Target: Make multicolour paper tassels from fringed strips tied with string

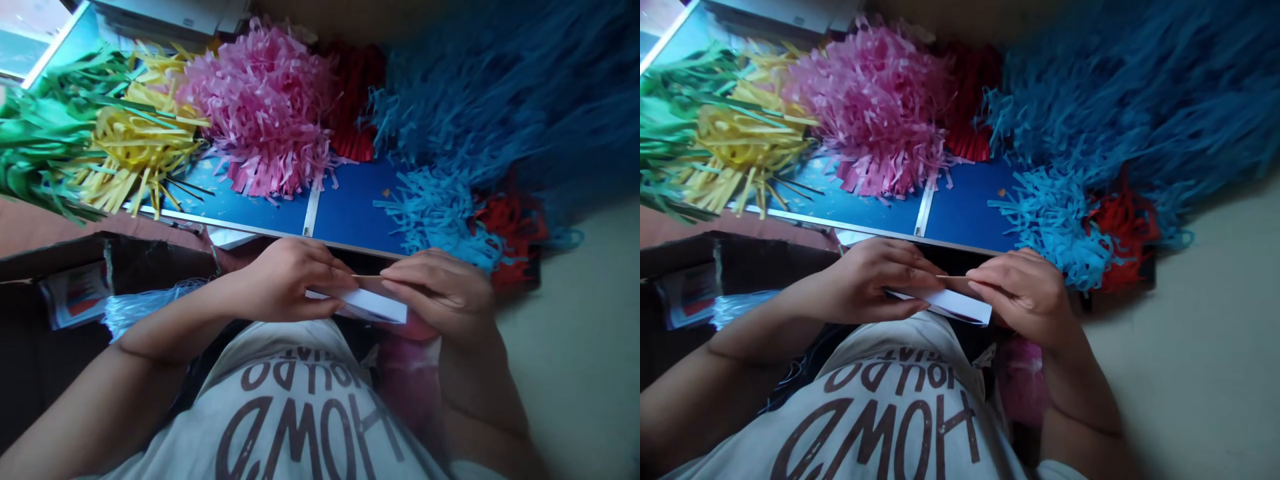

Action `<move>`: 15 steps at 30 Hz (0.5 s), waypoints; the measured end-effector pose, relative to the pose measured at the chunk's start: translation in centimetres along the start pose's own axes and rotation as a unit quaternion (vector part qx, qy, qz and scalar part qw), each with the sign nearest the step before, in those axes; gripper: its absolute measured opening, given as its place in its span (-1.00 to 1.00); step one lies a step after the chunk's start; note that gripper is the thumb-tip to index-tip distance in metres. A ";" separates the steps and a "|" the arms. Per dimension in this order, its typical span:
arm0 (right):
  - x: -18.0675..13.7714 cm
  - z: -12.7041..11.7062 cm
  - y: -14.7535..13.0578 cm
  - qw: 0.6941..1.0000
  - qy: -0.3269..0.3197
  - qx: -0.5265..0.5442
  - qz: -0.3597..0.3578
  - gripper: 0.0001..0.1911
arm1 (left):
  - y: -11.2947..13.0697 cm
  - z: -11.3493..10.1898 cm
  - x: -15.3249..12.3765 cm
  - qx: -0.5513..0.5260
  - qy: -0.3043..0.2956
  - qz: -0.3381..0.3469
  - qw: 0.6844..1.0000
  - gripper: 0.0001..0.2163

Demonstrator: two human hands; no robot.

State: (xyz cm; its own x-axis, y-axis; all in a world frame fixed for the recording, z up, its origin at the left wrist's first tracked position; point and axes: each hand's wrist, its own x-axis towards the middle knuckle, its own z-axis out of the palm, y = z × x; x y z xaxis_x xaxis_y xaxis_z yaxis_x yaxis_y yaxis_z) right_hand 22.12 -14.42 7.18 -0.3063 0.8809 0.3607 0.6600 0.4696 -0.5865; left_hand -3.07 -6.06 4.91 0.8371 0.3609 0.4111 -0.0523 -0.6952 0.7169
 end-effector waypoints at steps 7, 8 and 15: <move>-0.3 -0.2 0.9 0.999 0.001 -0.020 -0.044 -0.80 | 0.0 0.0 0.4 0.003 -0.001 -0.019 1.000 -0.78; -0.4 -0.2 1.1 0.999 0.001 -0.010 -0.037 -0.80 | 0.1 0.1 0.5 0.005 -0.001 -0.018 1.000 -0.78; -2.8 1.2 0.2 0.939 0.316 0.137 -0.001 -0.74 | 0.0 0.7 0.8 0.072 0.042 -0.022 0.996 -0.81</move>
State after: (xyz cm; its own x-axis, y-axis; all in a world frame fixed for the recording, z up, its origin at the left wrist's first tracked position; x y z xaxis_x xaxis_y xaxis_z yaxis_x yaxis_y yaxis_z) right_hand 22.32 -16.70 5.22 0.2190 0.7100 0.6692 0.4326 0.5441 -0.7189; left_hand -2.01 -6.18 4.83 0.7879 0.4403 0.4305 0.0675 -0.7566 0.6504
